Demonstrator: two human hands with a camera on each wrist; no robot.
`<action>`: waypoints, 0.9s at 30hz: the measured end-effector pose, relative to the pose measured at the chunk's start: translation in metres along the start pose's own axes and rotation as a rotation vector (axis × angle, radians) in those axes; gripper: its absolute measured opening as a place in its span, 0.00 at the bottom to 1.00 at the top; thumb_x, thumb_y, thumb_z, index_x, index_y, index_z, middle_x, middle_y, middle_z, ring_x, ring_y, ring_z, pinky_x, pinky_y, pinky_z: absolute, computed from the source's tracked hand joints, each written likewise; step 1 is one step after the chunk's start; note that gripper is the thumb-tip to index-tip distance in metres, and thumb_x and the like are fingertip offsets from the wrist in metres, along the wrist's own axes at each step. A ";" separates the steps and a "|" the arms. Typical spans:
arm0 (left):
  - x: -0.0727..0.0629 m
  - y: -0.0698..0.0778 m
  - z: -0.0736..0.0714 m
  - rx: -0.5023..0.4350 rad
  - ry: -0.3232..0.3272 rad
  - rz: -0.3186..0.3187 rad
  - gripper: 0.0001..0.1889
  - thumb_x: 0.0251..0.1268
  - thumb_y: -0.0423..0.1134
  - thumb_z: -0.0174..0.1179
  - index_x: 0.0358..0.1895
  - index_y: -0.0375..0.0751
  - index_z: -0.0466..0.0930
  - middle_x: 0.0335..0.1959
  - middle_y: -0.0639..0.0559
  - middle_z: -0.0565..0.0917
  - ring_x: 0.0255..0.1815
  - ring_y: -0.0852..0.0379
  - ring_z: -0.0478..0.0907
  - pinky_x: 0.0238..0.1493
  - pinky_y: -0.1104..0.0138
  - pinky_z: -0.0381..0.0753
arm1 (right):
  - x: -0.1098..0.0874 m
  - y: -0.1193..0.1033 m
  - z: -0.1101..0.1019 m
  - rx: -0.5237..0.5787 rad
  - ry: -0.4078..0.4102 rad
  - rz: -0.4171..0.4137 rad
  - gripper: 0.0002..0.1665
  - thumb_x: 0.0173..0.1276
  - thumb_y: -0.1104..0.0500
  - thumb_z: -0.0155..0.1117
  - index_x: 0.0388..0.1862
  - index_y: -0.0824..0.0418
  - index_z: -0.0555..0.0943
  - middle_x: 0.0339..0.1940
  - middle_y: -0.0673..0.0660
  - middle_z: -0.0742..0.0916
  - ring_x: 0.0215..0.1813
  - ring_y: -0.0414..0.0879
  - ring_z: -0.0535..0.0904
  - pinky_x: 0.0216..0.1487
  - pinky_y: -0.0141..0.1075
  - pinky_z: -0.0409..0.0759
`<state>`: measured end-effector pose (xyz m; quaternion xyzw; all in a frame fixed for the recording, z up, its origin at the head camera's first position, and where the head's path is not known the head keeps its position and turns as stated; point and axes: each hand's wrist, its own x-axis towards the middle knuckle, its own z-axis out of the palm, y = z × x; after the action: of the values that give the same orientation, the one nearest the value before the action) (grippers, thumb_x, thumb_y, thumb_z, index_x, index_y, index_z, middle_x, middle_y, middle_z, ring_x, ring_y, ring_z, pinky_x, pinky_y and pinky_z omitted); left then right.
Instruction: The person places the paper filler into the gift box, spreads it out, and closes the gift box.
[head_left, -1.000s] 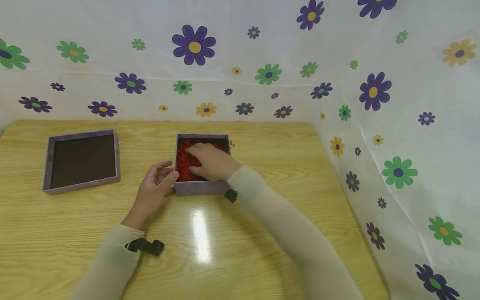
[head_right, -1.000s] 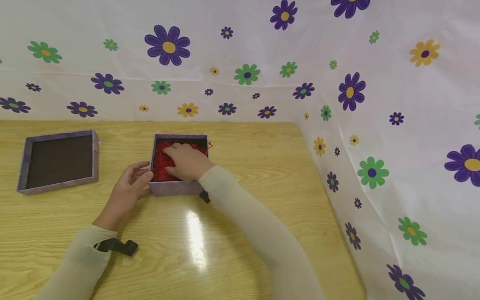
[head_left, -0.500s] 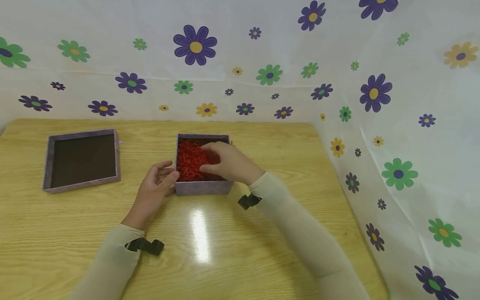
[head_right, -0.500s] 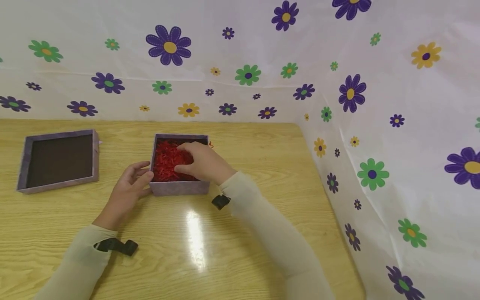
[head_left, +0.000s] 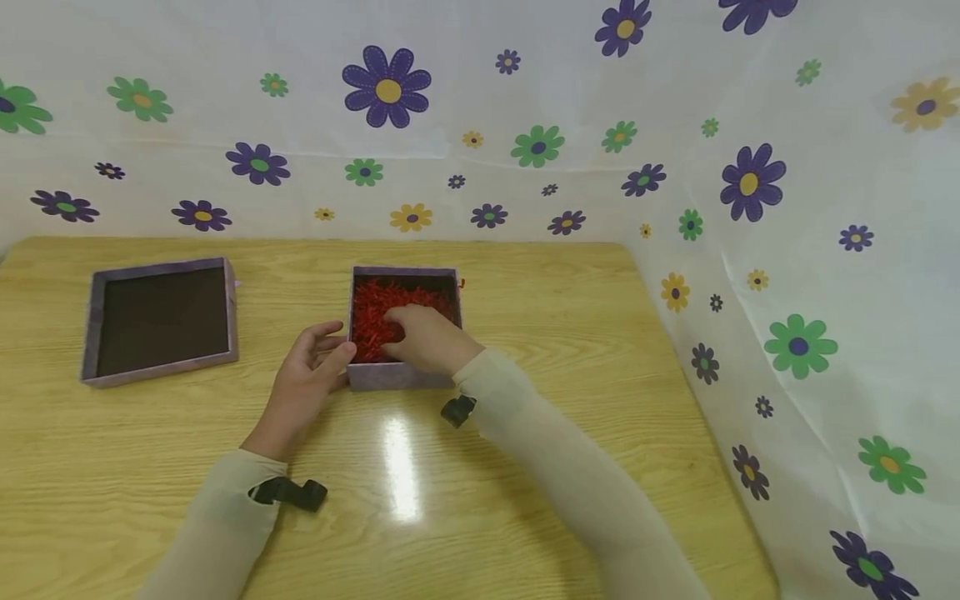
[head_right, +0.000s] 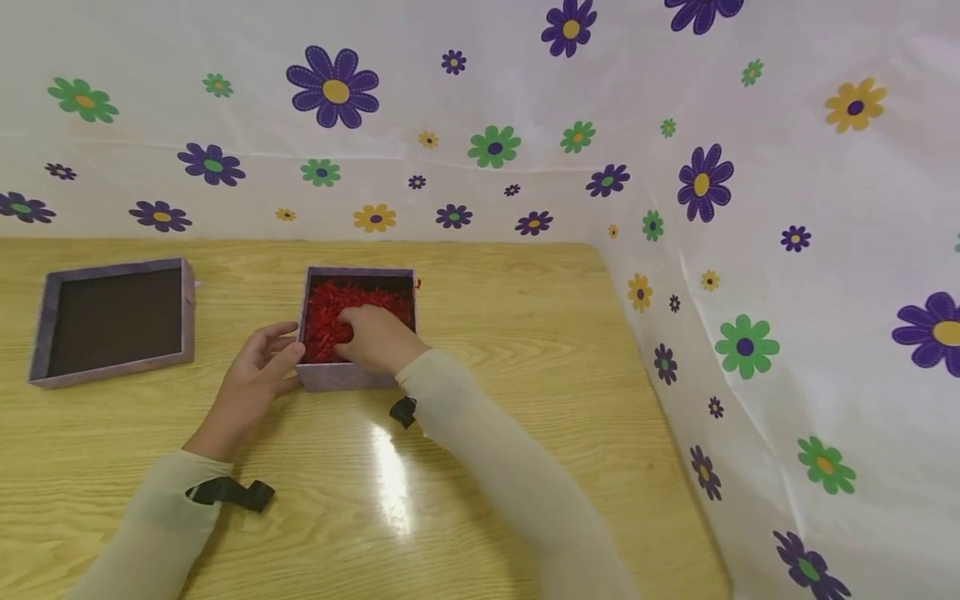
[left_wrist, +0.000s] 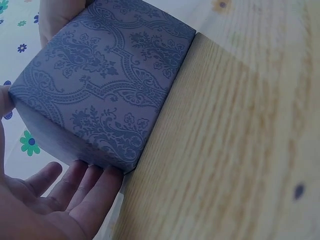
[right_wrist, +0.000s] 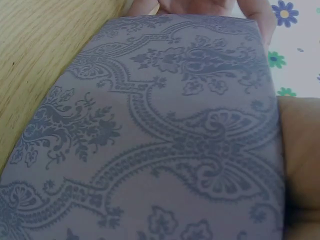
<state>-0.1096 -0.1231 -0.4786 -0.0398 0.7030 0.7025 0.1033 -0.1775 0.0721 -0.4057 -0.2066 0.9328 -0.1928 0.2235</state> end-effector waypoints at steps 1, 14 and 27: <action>0.000 0.000 0.000 0.002 0.001 0.001 0.36 0.79 0.53 0.58 0.80 0.41 0.58 0.71 0.40 0.68 0.63 0.58 0.72 0.53 0.74 0.81 | 0.001 -0.001 0.000 0.002 -0.012 0.001 0.31 0.78 0.51 0.65 0.75 0.59 0.73 0.72 0.55 0.80 0.74 0.49 0.73 0.75 0.41 0.70; 0.000 0.000 -0.003 0.004 -0.010 -0.007 0.36 0.79 0.54 0.57 0.80 0.42 0.57 0.73 0.40 0.68 0.65 0.55 0.71 0.54 0.73 0.81 | 0.001 0.003 -0.010 -0.093 -0.045 -0.078 0.33 0.78 0.49 0.64 0.77 0.57 0.71 0.73 0.54 0.79 0.75 0.48 0.72 0.76 0.39 0.68; 0.000 -0.001 -0.003 0.012 -0.014 -0.003 0.36 0.78 0.54 0.58 0.80 0.42 0.57 0.72 0.41 0.68 0.64 0.57 0.71 0.54 0.75 0.80 | -0.032 0.022 -0.042 -0.144 0.051 -0.280 0.28 0.78 0.51 0.64 0.73 0.58 0.75 0.70 0.55 0.78 0.69 0.46 0.75 0.70 0.38 0.74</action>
<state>-0.1098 -0.1262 -0.4800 -0.0354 0.7064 0.6984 0.1093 -0.1787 0.1171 -0.3699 -0.3452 0.9116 -0.1600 0.1555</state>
